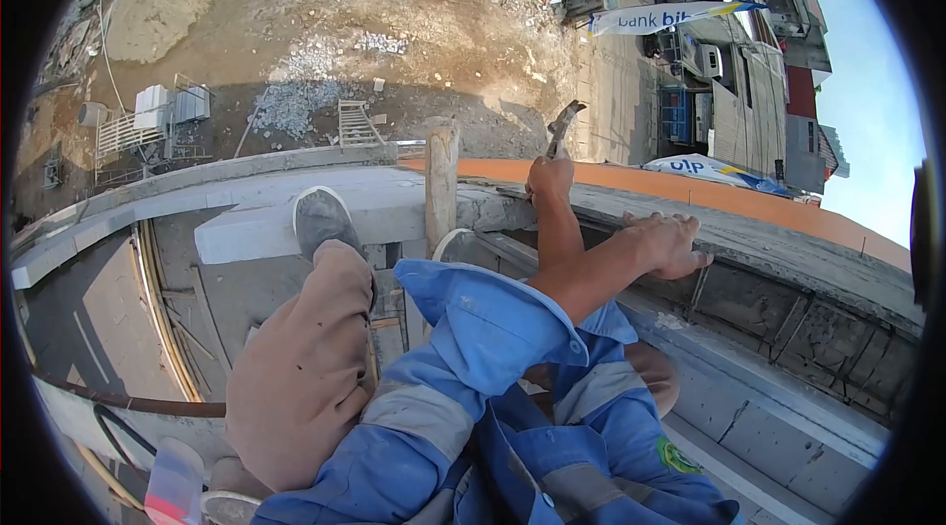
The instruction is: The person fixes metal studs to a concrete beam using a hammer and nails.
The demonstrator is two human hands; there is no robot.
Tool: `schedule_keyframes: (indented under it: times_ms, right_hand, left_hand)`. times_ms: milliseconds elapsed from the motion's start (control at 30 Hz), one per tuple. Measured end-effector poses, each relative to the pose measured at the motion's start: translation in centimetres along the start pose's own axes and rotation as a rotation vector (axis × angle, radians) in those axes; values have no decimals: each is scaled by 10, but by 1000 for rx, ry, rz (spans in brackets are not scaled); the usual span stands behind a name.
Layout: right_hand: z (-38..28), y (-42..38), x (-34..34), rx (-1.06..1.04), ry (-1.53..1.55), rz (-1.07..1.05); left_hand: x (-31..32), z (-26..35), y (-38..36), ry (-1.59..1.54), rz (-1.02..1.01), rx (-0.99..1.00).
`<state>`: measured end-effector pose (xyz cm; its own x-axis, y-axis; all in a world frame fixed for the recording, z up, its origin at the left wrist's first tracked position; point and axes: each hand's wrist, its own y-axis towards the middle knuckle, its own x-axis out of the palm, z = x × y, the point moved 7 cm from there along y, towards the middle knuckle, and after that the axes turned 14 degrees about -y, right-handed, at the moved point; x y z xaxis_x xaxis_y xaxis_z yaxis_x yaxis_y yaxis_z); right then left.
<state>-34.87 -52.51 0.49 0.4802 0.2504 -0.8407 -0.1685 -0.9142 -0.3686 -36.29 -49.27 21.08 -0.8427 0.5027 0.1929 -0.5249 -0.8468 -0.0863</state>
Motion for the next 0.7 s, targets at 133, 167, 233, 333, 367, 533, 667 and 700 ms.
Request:
schedule_keyframes:
  times_ms: [133, 167, 233, 333, 367, 533, 667, 700]
  right_hand:
    - [-43, -2, -36, -443, -188, 301]
    - [-46, -3, -40, -433, -233, 301]
    - [-37, -2, -37, -421, -283, 291]
    - [-10, 22, -30, -312, -513, 317]
    - [-6, 25, -34, -263, -469, 263]
    - [-5, 44, -31, -28, -239, -32]
    - [-57, 14, -51, -153, -41, -92]
    - [-62, 14, -54, -205, -7, -41]
  left_hand:
    - [-4, 3, -5, -39, 6, -31]
    - [-5, 5, -6, -29, -8, -34]
    - [-5, 2, -8, -28, -21, -44]
    - [-4, 3, -6, -50, -28, -36]
    - [0, 1, -5, -47, -40, -42]
    - [-5, 1, -7, -35, -47, -67]
    - [-2, 4, -2, -41, -38, -33]
    - [-3, 4, -2, -44, -38, -26]
